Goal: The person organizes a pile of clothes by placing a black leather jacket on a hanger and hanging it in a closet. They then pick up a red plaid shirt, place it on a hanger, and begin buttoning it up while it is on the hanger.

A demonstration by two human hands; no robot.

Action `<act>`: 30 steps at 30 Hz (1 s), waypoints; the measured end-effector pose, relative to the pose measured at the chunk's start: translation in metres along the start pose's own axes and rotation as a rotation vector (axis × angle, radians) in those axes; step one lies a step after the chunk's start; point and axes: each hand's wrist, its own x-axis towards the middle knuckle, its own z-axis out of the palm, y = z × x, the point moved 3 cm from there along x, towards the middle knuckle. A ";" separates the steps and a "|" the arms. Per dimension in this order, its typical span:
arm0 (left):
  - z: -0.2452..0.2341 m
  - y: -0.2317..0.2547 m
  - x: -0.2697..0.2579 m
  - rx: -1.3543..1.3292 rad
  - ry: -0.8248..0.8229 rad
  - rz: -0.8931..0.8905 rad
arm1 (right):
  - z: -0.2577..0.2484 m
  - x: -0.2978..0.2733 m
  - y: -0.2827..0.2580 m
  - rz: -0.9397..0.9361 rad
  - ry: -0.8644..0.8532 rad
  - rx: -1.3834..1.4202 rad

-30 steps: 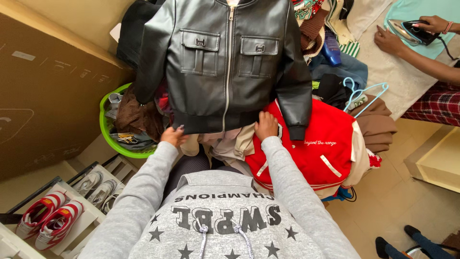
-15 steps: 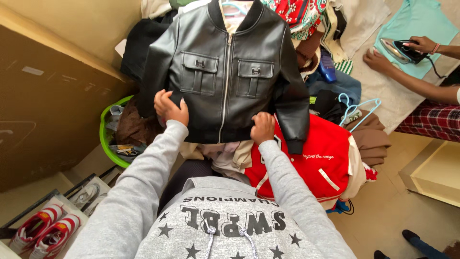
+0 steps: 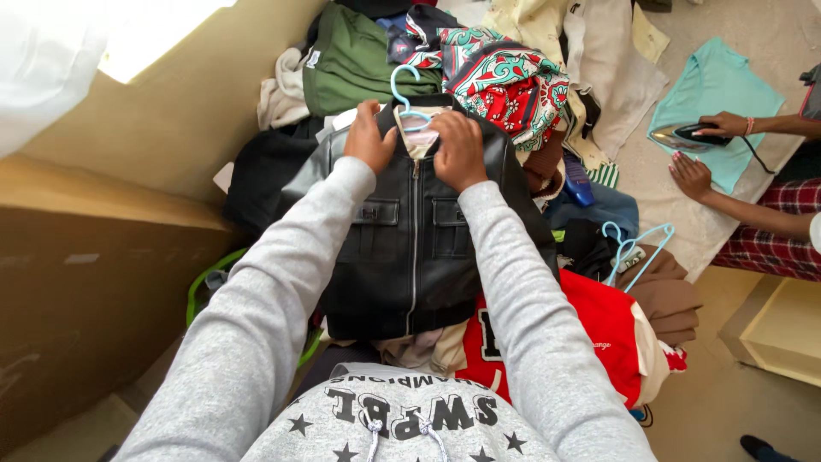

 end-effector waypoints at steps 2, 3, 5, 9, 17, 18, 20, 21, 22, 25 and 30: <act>0.024 -0.018 0.027 0.080 -0.039 -0.028 | 0.017 0.005 0.015 -0.068 -0.217 -0.056; 0.037 -0.028 0.041 0.119 -0.060 -0.038 | 0.019 0.002 0.025 -0.060 -0.250 -0.110; 0.056 -0.051 0.068 0.062 -0.072 -0.144 | 0.014 -0.009 0.049 -0.041 -0.318 -0.220; 0.079 -0.064 0.092 0.000 -0.160 -0.285 | 0.004 -0.034 0.072 0.190 -0.248 -0.156; 0.090 0.038 0.090 -0.341 -0.176 -0.039 | 0.053 0.015 0.042 0.296 -0.130 -0.169; 0.084 0.047 0.091 -0.284 -0.090 0.069 | 0.058 0.020 0.039 0.325 -0.145 -0.164; 0.068 0.049 0.089 -0.032 0.009 0.096 | 0.065 0.028 0.038 0.382 -0.167 -0.154; 0.056 0.046 0.081 0.098 0.058 0.100 | 0.063 0.027 0.041 0.428 -0.190 -0.134; 0.048 0.044 0.072 0.138 0.095 0.137 | 0.060 0.027 0.046 0.475 -0.214 -0.115; 0.021 0.032 0.044 0.167 0.055 0.147 | 0.041 0.020 0.042 0.515 -0.116 -0.052; -0.046 0.041 -0.010 0.239 -0.369 0.301 | -0.004 0.006 0.014 0.376 0.025 -0.097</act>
